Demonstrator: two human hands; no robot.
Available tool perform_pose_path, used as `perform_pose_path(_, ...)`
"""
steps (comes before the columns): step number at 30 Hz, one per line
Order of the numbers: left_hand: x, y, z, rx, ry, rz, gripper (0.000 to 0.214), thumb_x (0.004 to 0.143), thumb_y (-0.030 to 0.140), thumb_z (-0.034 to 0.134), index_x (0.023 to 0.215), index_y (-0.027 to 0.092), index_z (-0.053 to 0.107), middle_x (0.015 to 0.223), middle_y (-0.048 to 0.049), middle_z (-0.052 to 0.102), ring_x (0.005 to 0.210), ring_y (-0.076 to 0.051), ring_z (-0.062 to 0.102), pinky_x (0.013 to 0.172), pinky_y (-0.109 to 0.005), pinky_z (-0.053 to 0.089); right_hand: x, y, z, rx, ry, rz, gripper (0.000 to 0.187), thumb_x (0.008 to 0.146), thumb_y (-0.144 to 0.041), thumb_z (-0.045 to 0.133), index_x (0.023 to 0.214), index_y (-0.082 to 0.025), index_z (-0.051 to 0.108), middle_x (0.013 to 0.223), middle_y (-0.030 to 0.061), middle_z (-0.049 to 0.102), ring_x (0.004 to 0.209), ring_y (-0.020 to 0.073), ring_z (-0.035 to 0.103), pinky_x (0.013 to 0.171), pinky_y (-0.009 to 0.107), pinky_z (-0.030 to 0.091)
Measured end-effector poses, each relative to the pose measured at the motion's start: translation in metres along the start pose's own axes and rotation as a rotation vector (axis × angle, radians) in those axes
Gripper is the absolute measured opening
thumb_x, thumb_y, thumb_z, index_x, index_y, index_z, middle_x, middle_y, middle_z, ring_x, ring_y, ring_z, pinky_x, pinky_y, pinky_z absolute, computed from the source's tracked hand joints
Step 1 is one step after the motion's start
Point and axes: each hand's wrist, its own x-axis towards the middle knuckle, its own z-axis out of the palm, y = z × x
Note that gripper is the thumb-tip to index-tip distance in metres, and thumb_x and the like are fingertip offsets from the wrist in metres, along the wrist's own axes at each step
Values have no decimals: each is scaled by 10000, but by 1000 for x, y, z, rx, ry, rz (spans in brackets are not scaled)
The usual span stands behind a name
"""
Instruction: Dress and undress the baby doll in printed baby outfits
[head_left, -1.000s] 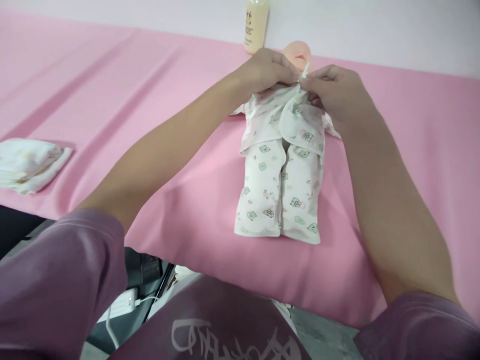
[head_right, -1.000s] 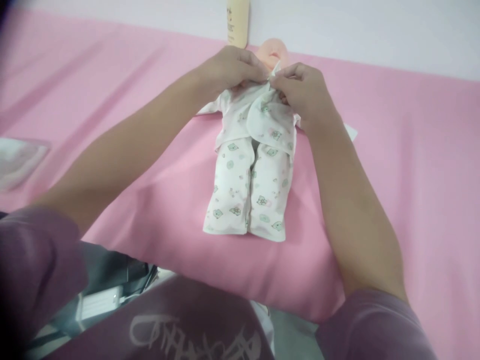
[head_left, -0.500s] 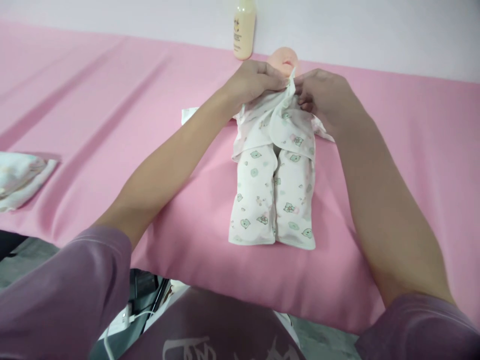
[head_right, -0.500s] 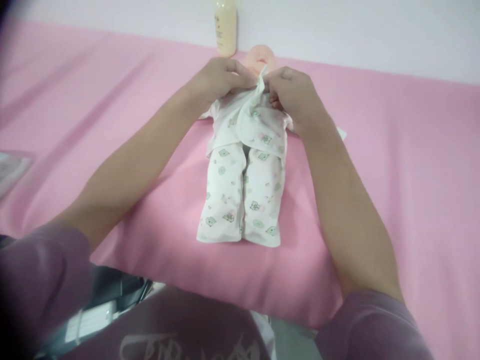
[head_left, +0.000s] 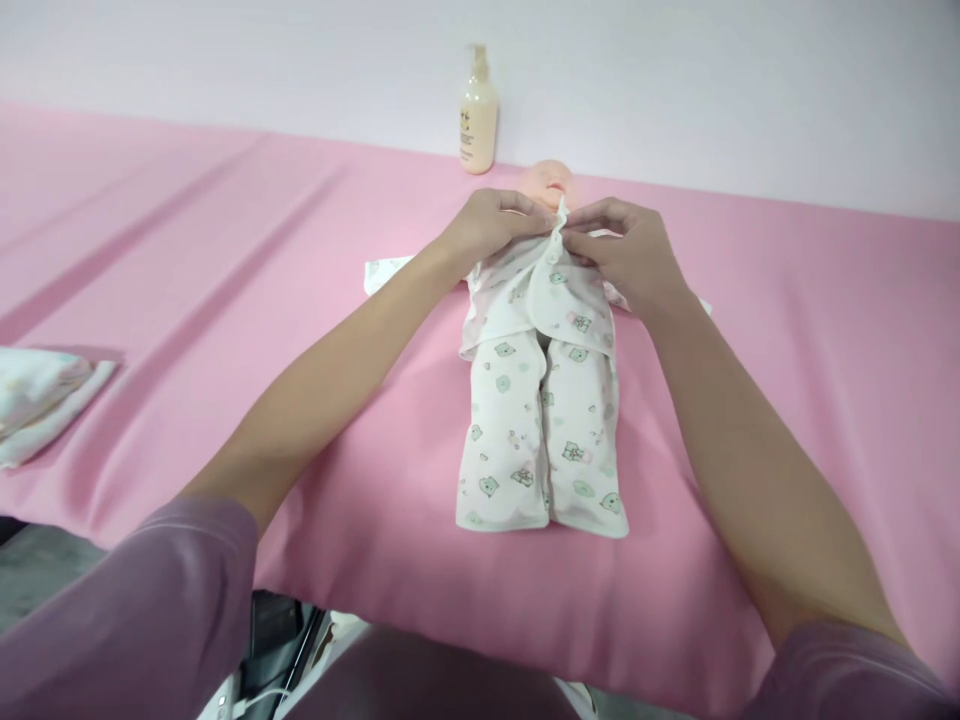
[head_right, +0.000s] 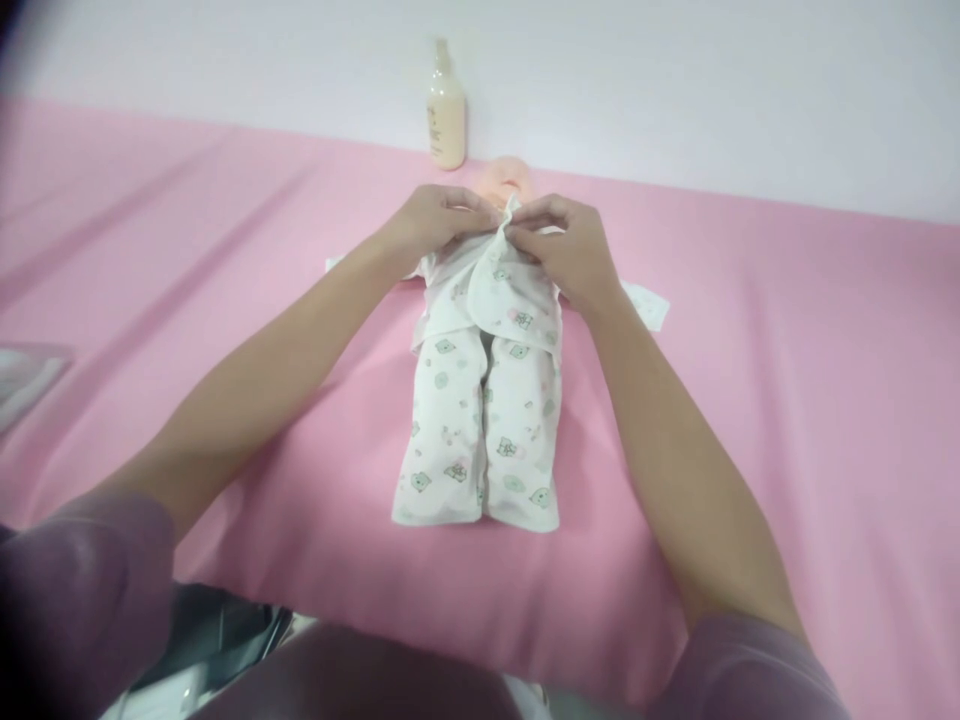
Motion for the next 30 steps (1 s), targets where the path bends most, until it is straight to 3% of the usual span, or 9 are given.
perform_pose_path(7, -5, 3, -1, 47, -14, 23, 240, 826, 414, 857, 953, 223, 787, 881, -70, 758, 997, -264, 724, 842, -366, 541, 3, 7, 2, -81, 56, -43, 204, 795, -391, 901, 912, -313, 754, 854, 25, 760, 863, 271, 751, 739, 438, 652)
perform_pose_path(15, -9, 9, -2, 20, -28, 5, 211, 813, 351, 880, 928, 204, 781, 897, -75, 757, 968, -258, 722, 864, -383, 553, 2, 5, 3, -87, 86, -116, 177, 813, -387, 913, 888, -318, 769, 967, 2, 813, 919, 242, 741, 831, 412, 615)
perform_pose_path(21, -8, 9, 1, -4, -24, 6, 172, 823, 319, 871, 898, 204, 768, 877, -62, 755, 981, -253, 724, 872, -381, 559, 5, 8, 2, -92, 86, -106, 189, 810, -390, 919, 901, -306, 776, 926, 3, 807, 903, 243, 746, 828, 415, 618)
perform_pose_path(26, -14, 16, 4, 64, 7, -9, 219, 871, 413, 846, 852, 220, 743, 800, -49, 724, 966, -266, 719, 843, -393, 564, 7, 8, 2, -140, 91, -96, 185, 798, -371, 907, 900, -293, 773, 940, 24, 800, 946, 268, 768, 760, 394, 634)
perform_pose_path(30, -14, 15, 11, 76, 13, 9, 251, 821, 412, 894, 849, 217, 739, 847, -66, 757, 974, -263, 727, 869, -382, 578, 5, 4, 4, -174, 99, -136, 170, 800, -306, 890, 904, -287, 756, 1017, 29, 805, 985, 262, 767, 785, 376, 639)
